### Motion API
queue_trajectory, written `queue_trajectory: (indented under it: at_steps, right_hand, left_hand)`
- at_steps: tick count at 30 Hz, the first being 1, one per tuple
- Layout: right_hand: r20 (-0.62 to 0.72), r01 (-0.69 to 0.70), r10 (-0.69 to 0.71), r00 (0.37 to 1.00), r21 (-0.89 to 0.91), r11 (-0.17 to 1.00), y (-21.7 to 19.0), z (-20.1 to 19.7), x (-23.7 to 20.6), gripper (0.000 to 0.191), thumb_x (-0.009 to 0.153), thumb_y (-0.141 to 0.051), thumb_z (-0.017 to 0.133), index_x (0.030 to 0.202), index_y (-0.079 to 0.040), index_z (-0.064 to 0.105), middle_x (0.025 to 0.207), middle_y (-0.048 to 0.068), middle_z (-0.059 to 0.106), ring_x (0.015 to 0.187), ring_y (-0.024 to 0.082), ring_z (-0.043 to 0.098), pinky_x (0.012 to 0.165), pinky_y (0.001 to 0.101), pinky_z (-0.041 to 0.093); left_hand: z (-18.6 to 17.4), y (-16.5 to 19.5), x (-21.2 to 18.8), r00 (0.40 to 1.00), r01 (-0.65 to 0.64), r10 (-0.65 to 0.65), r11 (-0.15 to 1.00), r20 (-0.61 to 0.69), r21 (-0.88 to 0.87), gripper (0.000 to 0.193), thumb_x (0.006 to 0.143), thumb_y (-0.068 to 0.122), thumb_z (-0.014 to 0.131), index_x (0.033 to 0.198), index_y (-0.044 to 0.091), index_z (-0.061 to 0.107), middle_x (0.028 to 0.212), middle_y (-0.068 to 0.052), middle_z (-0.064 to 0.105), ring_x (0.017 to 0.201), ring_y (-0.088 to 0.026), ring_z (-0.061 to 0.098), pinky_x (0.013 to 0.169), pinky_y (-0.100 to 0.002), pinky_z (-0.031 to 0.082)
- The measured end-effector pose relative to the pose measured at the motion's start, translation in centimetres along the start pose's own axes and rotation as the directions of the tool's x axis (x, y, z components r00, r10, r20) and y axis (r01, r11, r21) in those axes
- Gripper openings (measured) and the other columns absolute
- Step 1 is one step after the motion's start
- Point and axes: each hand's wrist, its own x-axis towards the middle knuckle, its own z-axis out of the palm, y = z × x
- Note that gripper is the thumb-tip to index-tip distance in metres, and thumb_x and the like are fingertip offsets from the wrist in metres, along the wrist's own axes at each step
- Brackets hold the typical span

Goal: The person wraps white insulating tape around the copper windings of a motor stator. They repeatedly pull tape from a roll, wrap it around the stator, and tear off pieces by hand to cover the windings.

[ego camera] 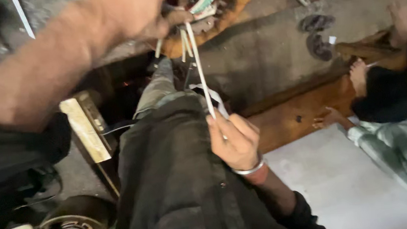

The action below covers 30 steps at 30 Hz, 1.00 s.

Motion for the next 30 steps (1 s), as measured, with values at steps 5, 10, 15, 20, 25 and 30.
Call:
queue_trajectory:
  at_steps: [5, 10, 15, 20, 25, 30]
  right_hand:
    - [0.110, 0.257, -0.239, 0.965, -0.197, 0.946, 0.2, -2.5, 1.0, 0.032, 0.088, -0.001, 0.085, 0.117, 0.003, 0.072, 0.068, 0.006, 0.040, 0.057, 0.021, 0.044, 0.051, 0.0363, 0.036]
    - [0.261, 0.428, -0.368, 0.893, -0.235, 0.873, -0.7, -4.7, 3.7, 0.035, 0.089, -0.005, 0.087, 0.119, 0.005, 0.072, 0.068, 0.002, 0.036, 0.057, 0.018, 0.043, 0.051, 0.0331, 0.035]
    - [0.349, 0.488, -0.401, 0.847, -0.212, 0.847, -2.1, -5.0, 7.6, 0.032, 0.089, -0.008, 0.088, 0.115, 0.005, 0.073, 0.067, 0.000, 0.037, 0.057, 0.016, 0.043, 0.050, 0.0311, 0.033]
    - [0.470, 0.493, -0.380, 0.797, -0.143, 0.858, -2.5, -5.8, 10.8, 0.031, 0.089, -0.011, 0.090, 0.110, 0.005, 0.075, 0.065, -0.003, 0.039, 0.055, 0.014, 0.042, 0.049, 0.0293, 0.032]
    - [0.580, 0.548, -0.384, 0.718, -0.131, 0.826, -3.0, -6.6, 12.4, 0.021, 0.089, -0.009, 0.083, 0.105, 0.004, 0.078, 0.062, -0.004, 0.042, 0.054, 0.011, 0.042, 0.048, 0.0262, 0.033]
    - [0.613, 0.529, -0.318, 0.723, -0.196, 0.825, -4.6, -6.6, 14.1, 0.022, 0.084, -0.010, 0.076, 0.102, 0.003, 0.081, 0.062, -0.003, 0.051, 0.053, 0.012, 0.043, 0.050, 0.0254, 0.039]
  left_hand:
    - [0.1, 0.6, -2.9, 0.970, -0.099, 0.116, 0.991, -0.215, 0.086, 0.023, 0.102, 0.032, 0.079, 0.109, 0.011, 0.072, 0.101, -0.008, 0.072, 0.083, -0.032, 0.069, 0.068, -0.044, 0.054]
    - [2.7, 0.3, -5.3, 0.917, -0.175, 0.208, 0.977, -0.341, 0.124, 0.029, 0.080, 0.027, 0.081, 0.107, 0.016, 0.078, 0.106, -0.002, 0.071, 0.080, -0.027, 0.067, 0.064, -0.038, 0.054]
    - [6.4, -1.4, -6.5, 0.846, -0.264, 0.272, 0.961, -0.459, 0.083, 0.018, 0.092, 0.016, 0.081, 0.110, 0.015, 0.079, 0.109, 0.003, 0.073, 0.084, -0.016, 0.065, 0.068, -0.033, 0.050]
    - [8.5, -2.0, -6.7, 0.761, -0.212, 0.170, 0.977, -0.626, 0.007, 0.013, 0.092, 0.009, 0.087, 0.096, 0.007, 0.074, 0.099, -0.002, 0.074, 0.076, -0.015, 0.066, 0.064, -0.030, 0.047]
    - [9.4, -1.6, -6.4, 0.700, -0.188, 0.123, 0.982, -0.704, -0.015, 0.018, 0.088, 0.003, 0.093, 0.097, 0.006, 0.077, 0.094, -0.004, 0.074, 0.073, -0.016, 0.066, 0.063, -0.028, 0.047]
    - [10.9, 0.1, -6.3, 0.666, -0.101, -0.108, 0.967, -0.738, -0.233, 0.024, 0.085, 0.001, 0.094, 0.099, 0.004, 0.074, 0.095, -0.005, 0.071, 0.078, -0.020, 0.070, 0.068, -0.031, 0.053]
